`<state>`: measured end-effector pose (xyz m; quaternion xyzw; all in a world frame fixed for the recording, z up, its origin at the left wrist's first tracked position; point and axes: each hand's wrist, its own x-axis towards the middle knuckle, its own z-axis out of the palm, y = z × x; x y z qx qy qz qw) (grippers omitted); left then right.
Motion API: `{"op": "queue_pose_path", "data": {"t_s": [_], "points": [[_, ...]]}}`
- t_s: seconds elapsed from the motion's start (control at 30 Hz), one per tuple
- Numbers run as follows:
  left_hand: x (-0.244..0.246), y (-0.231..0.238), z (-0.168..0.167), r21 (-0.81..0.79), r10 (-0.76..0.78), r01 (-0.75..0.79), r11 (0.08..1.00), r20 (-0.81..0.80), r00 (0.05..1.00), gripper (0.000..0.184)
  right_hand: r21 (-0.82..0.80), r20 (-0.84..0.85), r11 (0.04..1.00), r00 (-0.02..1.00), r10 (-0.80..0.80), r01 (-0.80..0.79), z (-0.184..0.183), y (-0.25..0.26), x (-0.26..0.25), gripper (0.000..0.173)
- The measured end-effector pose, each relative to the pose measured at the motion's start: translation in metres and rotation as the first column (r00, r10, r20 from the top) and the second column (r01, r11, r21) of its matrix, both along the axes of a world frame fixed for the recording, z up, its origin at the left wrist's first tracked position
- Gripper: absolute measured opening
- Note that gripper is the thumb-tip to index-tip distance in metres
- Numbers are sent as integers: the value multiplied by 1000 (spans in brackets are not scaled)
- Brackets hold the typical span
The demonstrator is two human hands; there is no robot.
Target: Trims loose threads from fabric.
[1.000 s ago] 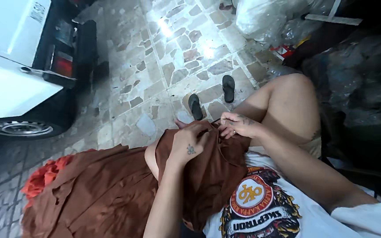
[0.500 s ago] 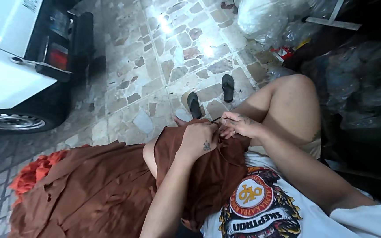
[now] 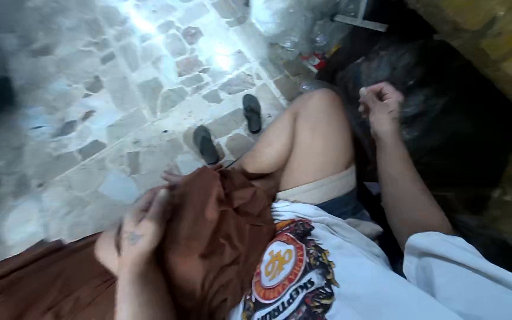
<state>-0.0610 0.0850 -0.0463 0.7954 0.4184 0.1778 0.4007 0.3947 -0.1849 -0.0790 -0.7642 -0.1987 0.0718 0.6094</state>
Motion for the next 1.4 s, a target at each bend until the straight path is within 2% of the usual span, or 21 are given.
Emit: {"op": "queue_pose_path", "data": {"t_s": [0.03,0.1,0.17,0.23,0.27,0.33,0.47,0.57,0.63,0.7,0.77,0.83,0.9,0.97,1.0,1.07,1.13,1.2,1.27,1.33,1.4], "points": [[3,-2,0,-25,13,-12,1000,21,1000,34,-181,-74,983,997,-22,8,-23,-23,12,22],[10,-1,-2,-23,-4,4,1000,15,1000,34,-467,-260,880,965,-43,-87,-82,-70,31,30],[12,1,-3,-7,-9,9,1000,-34,999,36,-633,-351,759,931,-102,-155,-154,-117,42,36],[9,3,-3,-8,-8,8,1000,-47,999,37,-699,-500,658,849,-169,-280,-197,-156,35,50],[8,5,-3,-17,-7,7,1000,-38,999,37,-699,-568,629,798,-202,-339,-200,-165,31,57],[7,5,-1,-33,11,-11,999,-10,1000,36,-690,-607,642,751,-259,-336,-196,-173,32,59],[11,-1,5,-6,48,-48,999,-24,999,35,-649,-530,751,780,-332,-122,-204,-177,61,33],[15,-9,11,58,86,-83,995,-51,995,37,-594,-475,804,824,-309,-41,-150,-148,60,43],[18,-25,22,98,155,-149,984,-58,986,34,-561,-329,827,912,-244,19,-110,-117,50,54],[15,-33,22,157,146,-146,977,10,989,32,-485,-137,874,984,-112,32,-52,-76,13,53],[11,-37,13,139,94,-106,985,91,991,28,-357,84,934,995,53,-20,7,-38,-45,42],[10,-37,1,85,80,-93,992,152,985,25,-204,253,950,924,286,-238,45,-8,-109,33],[10,-37,-4,77,61,-74,994,154,986,22,-194,315,809,746,587,-555,53,20,-165,35],[14,-37,0,105,-5,-11,994,146,989,17,-407,210,557,519,829,-724,46,48,-203,43],[18,-38,2,113,-56,39,993,145,988,17,-529,108,417,428,897,-740,41,62,-215,52],[25,-42,6,137,-184,166,977,130,974,22,-683,-131,152,325,937,-714,30,91,-229,66],[33,-46,7,152,-293,287,946,17,956,32,-694,-218,74,307,926,-716,14,110,-234,52],[41,-44,1,120,-291,305,945,-119,949,39,-585,-235,173,369,899,-793,16,115,-225,32],[45,-37,-5,45,-235,245,969,-152,960,40,-469,-184,383,512,839,-796,23,111,-205,29],[45,-35,-6,1,-192,194,981,-123,974,36,-563,-51,520,655,754,-642,23,102,-186,26],[45,-37,-6,-5,-173,174,985,-101,980,32,-680,62,550,709,702,-485,20,93,-176,30]]}}
